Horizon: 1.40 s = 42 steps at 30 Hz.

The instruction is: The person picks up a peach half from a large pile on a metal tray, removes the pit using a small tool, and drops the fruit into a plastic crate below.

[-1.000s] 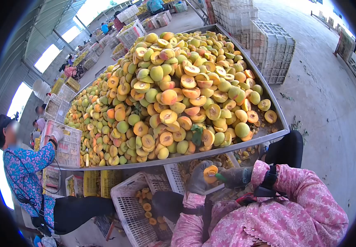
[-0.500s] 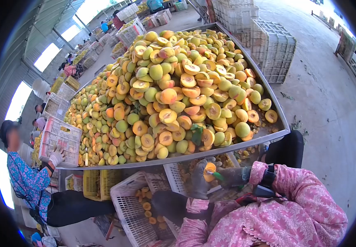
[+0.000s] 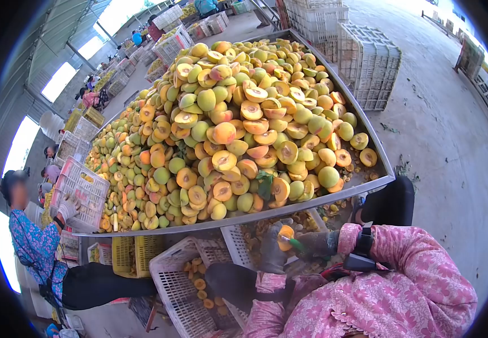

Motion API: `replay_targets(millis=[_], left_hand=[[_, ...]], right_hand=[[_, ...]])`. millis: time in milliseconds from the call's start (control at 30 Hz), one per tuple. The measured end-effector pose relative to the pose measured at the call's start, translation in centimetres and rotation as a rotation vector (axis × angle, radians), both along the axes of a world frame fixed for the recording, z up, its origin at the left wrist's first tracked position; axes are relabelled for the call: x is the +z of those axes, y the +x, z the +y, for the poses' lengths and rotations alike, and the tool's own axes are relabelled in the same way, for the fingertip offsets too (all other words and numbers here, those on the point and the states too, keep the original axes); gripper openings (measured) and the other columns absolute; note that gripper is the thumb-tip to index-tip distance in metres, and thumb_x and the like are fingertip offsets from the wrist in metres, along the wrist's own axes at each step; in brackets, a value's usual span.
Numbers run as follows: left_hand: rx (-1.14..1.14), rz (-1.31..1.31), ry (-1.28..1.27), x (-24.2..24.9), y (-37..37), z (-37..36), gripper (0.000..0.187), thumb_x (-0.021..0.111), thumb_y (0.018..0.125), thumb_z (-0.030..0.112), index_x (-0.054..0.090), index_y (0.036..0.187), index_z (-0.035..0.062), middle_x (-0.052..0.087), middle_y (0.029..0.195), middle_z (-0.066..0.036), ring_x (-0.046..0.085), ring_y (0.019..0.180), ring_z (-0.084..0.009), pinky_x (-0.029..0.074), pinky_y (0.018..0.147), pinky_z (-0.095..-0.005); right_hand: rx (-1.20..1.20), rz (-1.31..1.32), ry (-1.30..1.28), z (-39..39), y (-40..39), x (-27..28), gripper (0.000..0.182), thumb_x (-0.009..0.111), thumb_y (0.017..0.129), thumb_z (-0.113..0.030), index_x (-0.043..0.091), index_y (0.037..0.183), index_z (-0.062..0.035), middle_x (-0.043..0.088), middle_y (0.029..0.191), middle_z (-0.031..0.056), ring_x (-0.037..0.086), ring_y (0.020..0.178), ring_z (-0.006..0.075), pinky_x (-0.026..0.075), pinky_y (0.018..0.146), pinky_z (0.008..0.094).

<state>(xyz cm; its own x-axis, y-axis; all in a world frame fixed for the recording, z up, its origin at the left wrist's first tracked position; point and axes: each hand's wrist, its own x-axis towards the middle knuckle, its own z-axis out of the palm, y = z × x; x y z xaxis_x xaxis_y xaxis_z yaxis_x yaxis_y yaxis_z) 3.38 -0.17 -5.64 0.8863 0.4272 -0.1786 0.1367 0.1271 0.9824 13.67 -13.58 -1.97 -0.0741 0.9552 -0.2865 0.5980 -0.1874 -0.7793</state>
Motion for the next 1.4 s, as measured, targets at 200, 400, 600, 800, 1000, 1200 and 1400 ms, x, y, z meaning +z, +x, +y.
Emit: replay_targets(millis=[200, 400, 600, 800, 1000, 1200, 1400], left_hand=[[0.053, -0.071, -0.397, -1.3, 0.3, 0.1, 0.032, 0.045, 0.089, 0.022, 0.051, 0.107, -0.0037, 0.058, 0.105, -0.019, 0.062, 0.086, -0.0275, 0.053, 0.075, -0.0356], [0.197, -0.093, -0.394, -2.6, 0.5, -1.0, 0.036, 0.045, 0.089, 0.027, 0.049, 0.110, -0.0020, 0.059, 0.099, -0.018, 0.061, 0.079, -0.0276, 0.053, 0.070, -0.0373], [0.190, -0.098, -0.210, -0.7, 1.0, -1.3, 0.041, 0.043, 0.091, 0.036, 0.045, 0.118, 0.0054, 0.056, 0.105, -0.018, 0.059, 0.078, -0.0271, 0.053, 0.071, -0.0398], [0.433, -0.390, -0.750, 2.6, 2.5, -3.7, 0.045, 0.043, 0.091, 0.043, 0.039, 0.124, 0.0127, 0.052, 0.113, -0.014, 0.057, 0.085, -0.0270, 0.053, 0.070, -0.0448], [0.456, -0.225, -0.456, -3.2, 0.1, -3.4, 0.043, 0.042, 0.091, 0.040, 0.048, 0.110, 0.0022, 0.056, 0.094, -0.012, 0.057, 0.081, -0.0250, 0.052, 0.073, -0.0384], [0.408, -0.210, -1.150, -6.4, -1.9, -2.0, 0.048, 0.052, 0.084, 0.044, 0.051, 0.104, 0.0005, 0.055, 0.101, -0.016, 0.059, 0.076, -0.0257, 0.052, 0.069, -0.0400], [0.669, -0.469, -1.123, 0.9, -5.5, 0.9, 0.042, 0.049, 0.085, 0.030, 0.047, 0.115, 0.0013, 0.051, 0.113, -0.022, 0.048, 0.107, -0.0353, 0.033, 0.098, -0.0565]], right_hand=[[-0.207, 0.254, -0.310, 0.4, -0.6, 3.6, 0.024, 0.037, 0.094, -0.019, 0.052, 0.109, -0.0053, 0.054, 0.079, 0.0061, 0.053, 0.067, 0.0192, 0.045, 0.062, 0.0334], [-0.048, -0.072, 0.489, -0.4, -0.9, -8.0, 0.025, 0.041, 0.093, -0.018, 0.050, 0.113, -0.0056, 0.054, 0.089, 0.0096, 0.054, 0.086, 0.0197, 0.043, 0.077, 0.0347], [-0.308, 1.378, -0.226, -1.6, -0.7, 1.1, 0.032, 0.051, 0.087, -0.015, 0.046, 0.118, -0.0080, 0.055, 0.084, 0.0033, 0.055, 0.070, 0.0119, 0.049, 0.057, 0.0257], [-0.472, 1.538, -0.248, -0.9, -2.1, 0.2, 0.026, 0.054, 0.086, -0.017, 0.049, 0.108, -0.0042, 0.052, 0.072, -0.0021, 0.049, 0.050, 0.0064, 0.041, 0.042, 0.0202], [-0.536, 1.692, -0.203, -1.6, -3.4, -1.7, 0.021, 0.056, 0.085, -0.016, 0.052, 0.101, -0.0039, 0.051, 0.066, -0.0006, 0.045, 0.044, 0.0060, 0.035, 0.036, 0.0184], [-0.431, 1.583, -0.118, -1.6, -3.2, -1.2, 0.027, 0.056, 0.085, -0.017, 0.049, 0.108, -0.0045, 0.054, 0.070, 0.0024, 0.050, 0.050, 0.0083, 0.041, 0.041, 0.0200], [-0.618, 1.187, 0.026, -0.5, -1.0, -1.4, 0.029, 0.054, 0.087, -0.018, 0.046, 0.112, -0.0071, 0.055, 0.076, 0.0039, 0.056, 0.061, 0.0099, 0.046, 0.048, 0.0230]])
